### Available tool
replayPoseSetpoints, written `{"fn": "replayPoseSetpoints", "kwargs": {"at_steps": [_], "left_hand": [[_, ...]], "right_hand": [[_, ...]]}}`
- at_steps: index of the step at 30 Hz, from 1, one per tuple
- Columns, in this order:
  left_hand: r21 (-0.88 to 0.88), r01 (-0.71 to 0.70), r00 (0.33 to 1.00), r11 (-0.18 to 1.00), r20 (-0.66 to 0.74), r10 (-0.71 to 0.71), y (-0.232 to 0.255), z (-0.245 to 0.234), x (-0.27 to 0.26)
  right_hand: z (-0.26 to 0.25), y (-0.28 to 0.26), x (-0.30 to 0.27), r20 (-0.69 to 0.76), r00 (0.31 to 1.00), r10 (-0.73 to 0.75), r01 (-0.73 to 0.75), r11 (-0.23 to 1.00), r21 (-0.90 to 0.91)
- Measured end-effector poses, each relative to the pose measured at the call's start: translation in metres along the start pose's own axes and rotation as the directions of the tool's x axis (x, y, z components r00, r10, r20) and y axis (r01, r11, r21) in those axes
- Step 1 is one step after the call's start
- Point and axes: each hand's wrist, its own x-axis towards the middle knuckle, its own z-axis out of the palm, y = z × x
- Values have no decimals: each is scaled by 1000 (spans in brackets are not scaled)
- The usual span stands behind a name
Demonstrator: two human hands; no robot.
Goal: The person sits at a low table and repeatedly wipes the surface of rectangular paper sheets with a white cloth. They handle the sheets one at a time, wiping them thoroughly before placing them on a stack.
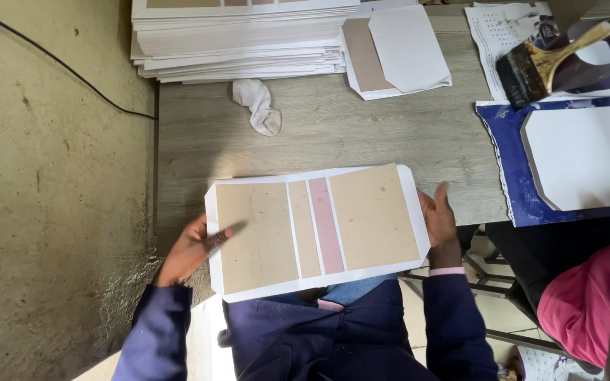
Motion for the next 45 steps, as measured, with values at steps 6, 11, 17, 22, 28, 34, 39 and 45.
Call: {"fn": "replayPoseSetpoints", "kwargs": {"at_steps": [6,11,17,22,28,34,39,45], "left_hand": [[-167,-116,993,979,-46,110,2,-24,74],[13,-40,994,999,101,38,-32,-49,131],[378,-76,994,922,-43,100,-18,-76,149],[652,-67,967,756,-143,209,-24,-96,194],[968,71,961,241,-131,245,-40,-79,216],[990,118,990,-73,-112,87,-9,-11,217],[942,-199,948,269,116,297,-25,20,236],[955,-256,864,147,158,478,-50,78,204]], "right_hand": [[-24,-24,58,-124,992,36,-83,915,-395],[46,-51,48,-136,988,68,-129,849,-513],[46,-49,95,-24,1000,8,-21,784,-620],[47,-51,156,253,948,-191,310,395,-865],[89,-23,186,337,937,-91,200,-652,-731],[177,36,173,410,911,-38,312,-587,-747],[185,46,178,372,927,-48,300,-501,-812],[185,63,179,438,895,-80,321,-566,-759]]}}
